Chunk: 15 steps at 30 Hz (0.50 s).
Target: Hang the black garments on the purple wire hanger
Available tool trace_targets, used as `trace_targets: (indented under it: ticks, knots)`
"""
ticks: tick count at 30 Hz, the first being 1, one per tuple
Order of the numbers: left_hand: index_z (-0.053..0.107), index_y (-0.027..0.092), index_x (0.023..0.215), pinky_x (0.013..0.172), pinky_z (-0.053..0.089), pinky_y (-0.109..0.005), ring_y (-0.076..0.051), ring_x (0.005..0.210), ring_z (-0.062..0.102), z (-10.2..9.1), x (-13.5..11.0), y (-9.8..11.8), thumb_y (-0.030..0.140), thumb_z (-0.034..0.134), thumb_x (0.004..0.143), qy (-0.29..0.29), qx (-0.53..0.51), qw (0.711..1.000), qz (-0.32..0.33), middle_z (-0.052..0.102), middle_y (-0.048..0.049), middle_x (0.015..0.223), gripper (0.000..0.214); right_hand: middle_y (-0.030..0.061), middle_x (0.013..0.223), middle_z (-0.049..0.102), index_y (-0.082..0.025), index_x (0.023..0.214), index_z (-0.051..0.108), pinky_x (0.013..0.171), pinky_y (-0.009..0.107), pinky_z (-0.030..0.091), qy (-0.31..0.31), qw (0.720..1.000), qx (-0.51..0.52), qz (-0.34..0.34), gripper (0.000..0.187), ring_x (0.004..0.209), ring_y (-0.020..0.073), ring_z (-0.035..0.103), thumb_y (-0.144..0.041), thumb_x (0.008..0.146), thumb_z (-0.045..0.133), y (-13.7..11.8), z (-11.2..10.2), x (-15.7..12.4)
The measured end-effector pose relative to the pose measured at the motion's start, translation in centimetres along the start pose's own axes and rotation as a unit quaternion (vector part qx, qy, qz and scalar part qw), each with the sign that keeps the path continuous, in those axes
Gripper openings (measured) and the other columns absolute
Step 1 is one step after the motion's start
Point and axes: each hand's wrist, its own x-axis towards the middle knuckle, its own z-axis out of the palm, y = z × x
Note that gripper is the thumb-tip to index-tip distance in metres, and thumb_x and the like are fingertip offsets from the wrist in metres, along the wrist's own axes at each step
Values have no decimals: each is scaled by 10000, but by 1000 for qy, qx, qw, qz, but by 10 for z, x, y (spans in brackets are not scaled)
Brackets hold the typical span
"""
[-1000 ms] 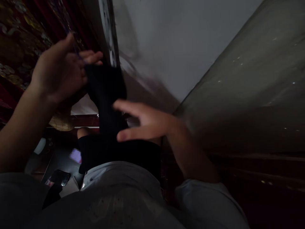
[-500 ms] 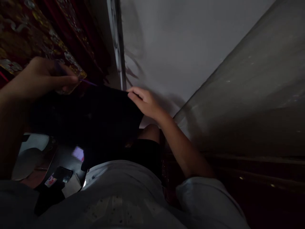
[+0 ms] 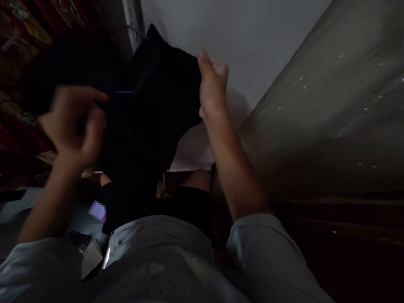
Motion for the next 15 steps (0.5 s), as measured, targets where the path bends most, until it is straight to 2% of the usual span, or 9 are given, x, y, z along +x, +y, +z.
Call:
trace_targets:
  ticks: [2,4,7,9,12,15]
  knots:
    - [519,285,1398,832,578,-366,-211,776,704,26,-11,-8,441,455,1008,-66,33,997,12,660,-10,886,425,37,772,591,-255,707,518,768,339,526,15,1000,7,-2,372,836,183,601,-507,948,649,1,-7,-6]
    - [431,256,1501,761,576,-338,-213,696,695,55,-19,-25,349,516,994,-115,73,991,-15,677,-4,795,522,42,759,586,-232,727,556,777,351,517,33,999,23,5,320,820,188,604,-452,934,664,6,-17,-15]
    - [408,224,1540,772,576,-345,-249,776,726,90,-31,-55,279,534,996,-159,134,975,-76,730,-41,880,562,28,702,557,-232,701,555,784,348,513,35,999,18,23,335,841,198,608,-465,895,697,14,-33,-32]
    - [442,206,1516,785,579,-349,-262,844,736,104,-42,-67,267,523,1005,-163,140,972,-97,745,-70,975,522,11,660,513,-242,656,520,758,337,509,37,999,1,23,400,799,187,588,-523,862,717,17,-39,-41]
    - [350,233,1590,793,587,-359,-267,900,742,117,-57,-74,257,505,1012,-179,139,968,-111,735,-90,1116,599,-9,639,451,-245,618,480,710,330,490,47,999,-10,13,474,665,148,504,-588,806,748,18,-39,-47]
    - [212,330,1653,823,592,-368,-268,959,744,128,-65,-77,236,514,1007,-242,154,955,-78,688,-87,1287,720,-10,659,448,-237,610,483,676,325,468,70,997,9,15,495,589,114,421,-603,768,777,21,-34,-46]
